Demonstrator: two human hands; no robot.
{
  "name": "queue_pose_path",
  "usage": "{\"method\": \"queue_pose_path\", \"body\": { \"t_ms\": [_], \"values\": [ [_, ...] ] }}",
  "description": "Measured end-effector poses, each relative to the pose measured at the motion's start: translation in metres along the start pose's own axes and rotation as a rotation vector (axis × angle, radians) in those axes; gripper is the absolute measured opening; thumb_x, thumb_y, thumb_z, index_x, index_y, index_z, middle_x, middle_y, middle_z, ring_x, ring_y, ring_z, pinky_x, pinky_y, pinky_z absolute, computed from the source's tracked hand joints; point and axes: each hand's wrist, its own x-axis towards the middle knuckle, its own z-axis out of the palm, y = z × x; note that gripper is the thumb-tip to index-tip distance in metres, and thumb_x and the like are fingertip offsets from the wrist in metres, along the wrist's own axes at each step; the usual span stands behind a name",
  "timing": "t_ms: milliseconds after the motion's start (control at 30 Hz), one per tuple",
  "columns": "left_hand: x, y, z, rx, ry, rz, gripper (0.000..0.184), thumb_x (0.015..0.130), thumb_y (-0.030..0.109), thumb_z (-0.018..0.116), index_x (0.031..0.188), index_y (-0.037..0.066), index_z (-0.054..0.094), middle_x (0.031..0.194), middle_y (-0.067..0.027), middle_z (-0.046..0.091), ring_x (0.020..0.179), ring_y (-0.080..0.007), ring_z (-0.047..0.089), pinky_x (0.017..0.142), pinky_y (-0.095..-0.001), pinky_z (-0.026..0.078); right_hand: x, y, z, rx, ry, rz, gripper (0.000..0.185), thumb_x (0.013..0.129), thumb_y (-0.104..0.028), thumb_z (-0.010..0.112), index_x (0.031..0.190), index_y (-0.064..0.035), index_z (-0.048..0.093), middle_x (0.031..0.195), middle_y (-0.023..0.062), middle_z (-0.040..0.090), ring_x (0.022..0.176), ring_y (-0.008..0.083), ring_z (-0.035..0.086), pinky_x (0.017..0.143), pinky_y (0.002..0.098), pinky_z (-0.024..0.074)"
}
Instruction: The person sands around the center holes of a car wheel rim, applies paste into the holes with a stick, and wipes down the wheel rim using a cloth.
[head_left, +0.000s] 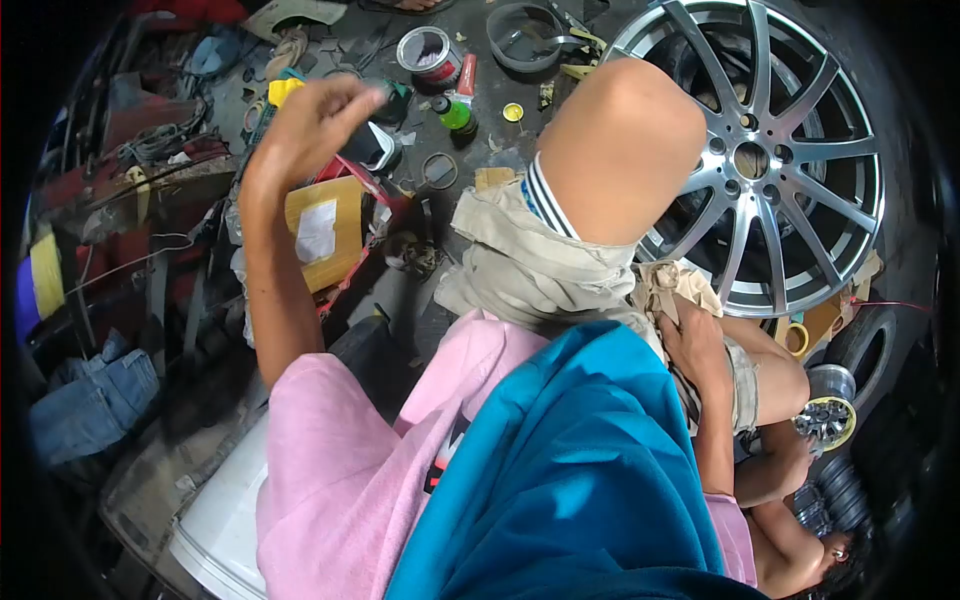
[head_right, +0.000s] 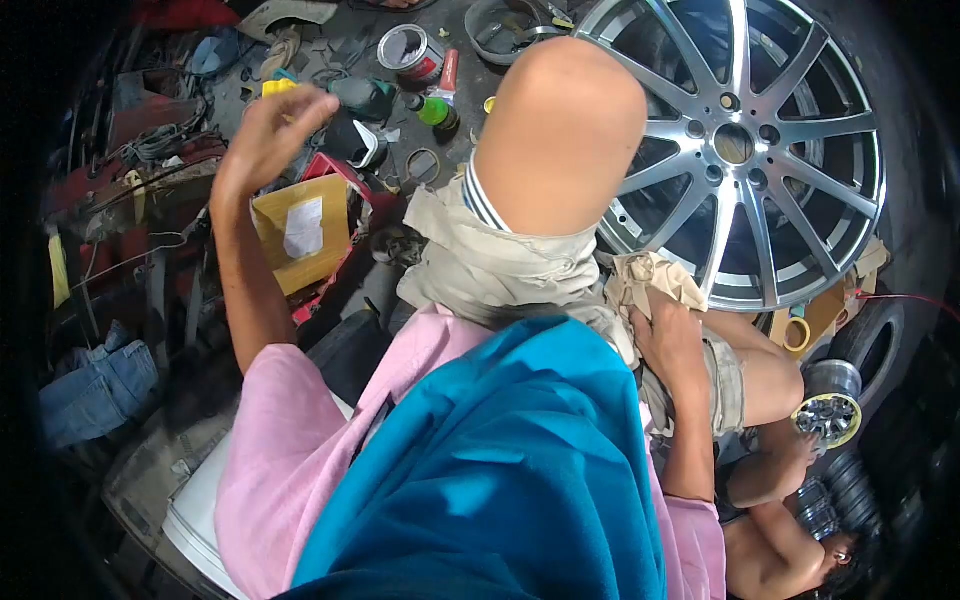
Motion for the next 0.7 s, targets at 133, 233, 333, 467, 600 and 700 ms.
{"method": "queue_pose_path", "body": {
  "t_ms": [133,233,333,467,600,700],
  "values": [
    [-0.009,-0.056,0.021,0.135,-0.084,-0.149,0.041,0.104,0.035,0.07,0.112,-0.005,0.074,0.089,-0.0095,0.074,0.083,-0.016,0.065,0.079,-0.0343,0.053,-0.002,-0.003,-0.002,0.01,0.163,-0.166,0.022,0.093,-0.015,0.072,0.102,0.0042,0.066,0.095,0.0272,0.07,0.09,0.0488,0.069,0.078,0.0583,0.0522],
    [-0.003,-0.099,0.026,0.122,-0.07,-0.234,0.042,0.101,0.039,0.072,0.109,-0.003,0.076,0.088,-0.0151,0.075,0.085,-0.0226,0.071,0.08,-0.0387,0.055,-0.006,-0.013,-0.009,0.036,0.206,-0.213,0.021,0.093,-0.012,0.072,0.102,0.0052,0.065,0.1,0.0265,0.067,0.094,0.0488,0.067,0.08,0.0573,0.0511],
    [0.028,-0.171,0.044,0.038,-0.068,-0.377,0.044,0.098,0.042,0.073,0.106,-0.001,0.076,0.089,-0.0203,0.076,0.087,-0.0317,0.075,0.082,-0.0437,0.057,-0.006,-0.016,-0.01,0.056,0.256,-0.232,0.022,0.093,-0.012,0.072,0.102,0.0055,0.064,0.102,0.0265,0.066,0.097,0.0491,0.065,0.083,0.0561,0.0504],
    [0.065,-0.248,0.108,0.264,-0.1,-0.372,0.042,0.095,0.042,0.074,0.108,0.003,0.078,0.105,-0.0237,0.078,0.106,-0.0439,0.074,0.093,-0.0482,0.057,-0.01,-0.018,-0.005,0.086,0.285,-0.183,0.023,0.093,-0.014,0.074,0.104,0.0043,0.064,0.104,0.0262,0.065,0.101,0.049,0.064,0.085,0.0551,0.0506],
    [0.07,-0.204,0.147,0.402,-0.309,-0.383,0.045,0.094,0.045,0.07,0.116,0.007,0.079,0.117,-0.0263,0.075,0.113,-0.0425,0.073,0.098,-0.0503,0.056,-0.023,-0.016,-0.002,0.128,0.357,-0.14,0.027,0.092,-0.016,0.075,0.112,-0.0004,0.066,0.11,0.0218,0.062,0.107,0.0452,0.061,0.091,0.0517,0.0499],
    [0.095,-0.278,0.169,0.936,-0.623,0.315,0.05,0.097,0.046,0.065,0.107,-0.001,0.078,0.103,-0.0265,0.076,0.094,-0.0428,0.075,0.086,-0.0525,0.058,-0.024,-0.009,0.003,0.193,0.522,-0.234,0.032,0.09,-0.02,0.077,0.115,-0.0021,0.067,0.114,0.0183,0.06,0.111,0.0402,0.06,0.095,0.0506,0.0492]
  ]
}}
